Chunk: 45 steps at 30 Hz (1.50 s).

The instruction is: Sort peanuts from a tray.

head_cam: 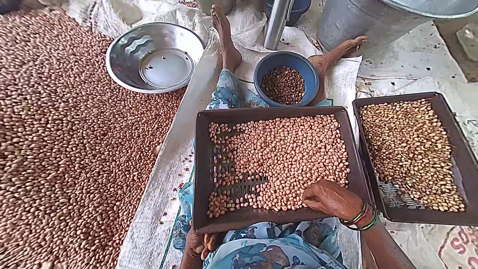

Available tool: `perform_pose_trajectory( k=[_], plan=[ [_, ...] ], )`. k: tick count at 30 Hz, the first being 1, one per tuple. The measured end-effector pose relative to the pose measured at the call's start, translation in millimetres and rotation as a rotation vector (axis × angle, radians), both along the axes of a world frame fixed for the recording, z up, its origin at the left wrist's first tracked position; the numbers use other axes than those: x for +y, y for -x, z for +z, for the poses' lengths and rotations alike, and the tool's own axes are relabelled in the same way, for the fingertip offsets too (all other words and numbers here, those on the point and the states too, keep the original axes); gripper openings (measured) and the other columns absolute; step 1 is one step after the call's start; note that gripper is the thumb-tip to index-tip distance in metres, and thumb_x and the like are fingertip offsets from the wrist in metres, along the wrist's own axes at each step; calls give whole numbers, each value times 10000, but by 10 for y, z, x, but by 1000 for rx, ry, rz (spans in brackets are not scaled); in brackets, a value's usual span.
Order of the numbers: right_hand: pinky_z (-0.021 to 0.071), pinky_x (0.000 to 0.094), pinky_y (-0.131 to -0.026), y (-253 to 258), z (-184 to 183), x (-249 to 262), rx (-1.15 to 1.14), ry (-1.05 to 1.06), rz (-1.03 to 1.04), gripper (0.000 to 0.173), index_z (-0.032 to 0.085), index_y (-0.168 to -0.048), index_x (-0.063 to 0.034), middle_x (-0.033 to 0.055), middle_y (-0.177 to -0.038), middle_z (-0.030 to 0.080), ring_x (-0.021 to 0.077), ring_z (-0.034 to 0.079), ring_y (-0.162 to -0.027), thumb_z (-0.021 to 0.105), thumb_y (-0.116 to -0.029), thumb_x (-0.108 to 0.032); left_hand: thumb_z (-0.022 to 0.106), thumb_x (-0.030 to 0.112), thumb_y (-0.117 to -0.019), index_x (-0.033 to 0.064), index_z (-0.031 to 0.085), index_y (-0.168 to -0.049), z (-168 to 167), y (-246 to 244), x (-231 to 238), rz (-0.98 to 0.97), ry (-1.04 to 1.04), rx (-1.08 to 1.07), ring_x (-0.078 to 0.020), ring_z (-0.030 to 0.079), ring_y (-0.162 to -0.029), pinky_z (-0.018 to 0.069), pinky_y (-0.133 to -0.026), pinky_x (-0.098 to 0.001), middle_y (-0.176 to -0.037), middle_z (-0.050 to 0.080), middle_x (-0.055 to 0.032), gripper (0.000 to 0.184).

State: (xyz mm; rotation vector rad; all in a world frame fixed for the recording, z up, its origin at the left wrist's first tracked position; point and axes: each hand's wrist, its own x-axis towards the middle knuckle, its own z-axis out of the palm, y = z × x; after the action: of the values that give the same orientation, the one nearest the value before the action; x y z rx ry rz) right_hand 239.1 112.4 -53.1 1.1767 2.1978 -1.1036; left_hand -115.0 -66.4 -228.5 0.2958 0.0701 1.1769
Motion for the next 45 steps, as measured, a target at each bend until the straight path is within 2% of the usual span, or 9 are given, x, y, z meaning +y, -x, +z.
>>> perform_pose_trajectory(
  k=[7,13,23,28,31,34,37,42,45],
  plan=[
    [504,574,-833,-220,58,17,19,-141,-139,231,773,-1019,12,233,-924,737,413,705,-906,614,-999,-154,497,448,-1029,186,778,-1108,35,-29,-9,49,20,29,-39,729,-664,589,-617,-186,-764,763,37,392],
    [539,572,-764,-381,-224,182,334,-925,-514,247,762,-1027,29,233,-953,727,420,706,-890,551,-990,-94,512,469,-1019,193,787,-1077,-33,9,-75,61,60,72,-41,725,-659,587,-609,-198,-754,759,39,394],
    [543,581,-813,-378,-217,398,286,-869,-558,123,746,-1015,41,251,-1004,709,430,694,-937,640,-968,-2,588,370,-1005,164,755,-1173,-318,112,-184,151,106,106,-61,725,-664,596,-600,-215,-828,770,-1,313],
    [349,763,-947,-854,116,385,82,-1138,-861,358,654,-1319,-32,324,-1372,542,567,500,-1253,560,-974,-51,609,337,-995,154,773,-1106,-188,80,-127,124,104,102,-49,708,-640,580,-598,-201,-780,757,12,270],
    [504,608,-773,-695,33,235,210,-862,-694,172,752,-1032,20,245,-964,710,414,682,-880,625,-970,-78,597,357,-1005,144,742,-1193,-390,141,-175,92,95,51,-90,730,-666,605,-605,-246,-828,768,-21,319],
    [500,561,-862,-316,41,147,148,-123,-271,210,770,-1018,25,230,-939,736,384,698,-911,590,-991,-81,561,369,-1016,181,764,-1158,-65,23,-65,91,53,69,-38,727,-671,592,-618,-184,-810,772,30,311],
    [486,550,-817,208,-130,50,101,152,75,232,766,-981,18,222,-894,720,388,682,-886,571,-977,-107,514,388,-1039,177,765,-1147,-21,-3,-36,68,6,48,-41,727,-669,588,-623,-187,-791,767,32,345],
    [349,689,-1035,850,-245,-77,277,-167,44,353,724,-1281,-104,197,-1267,691,435,576,-1271,553,-977,-51,487,432,-1048,180,726,-1216,-137,-4,-24,31,-12,13,-62,727,-663,598,-617,-220,-825,769,23,386],
    [428,694,-971,882,-303,130,452,-670,-138,334,771,-1189,-106,154,-1306,701,431,616,-1267,615,-906,-22,455,453,-1058,178,717,-1235,-35,-21,23,28,-51,-13,-61,741,-725,604,-671,-219,-867,776,23,419]
  ],
)
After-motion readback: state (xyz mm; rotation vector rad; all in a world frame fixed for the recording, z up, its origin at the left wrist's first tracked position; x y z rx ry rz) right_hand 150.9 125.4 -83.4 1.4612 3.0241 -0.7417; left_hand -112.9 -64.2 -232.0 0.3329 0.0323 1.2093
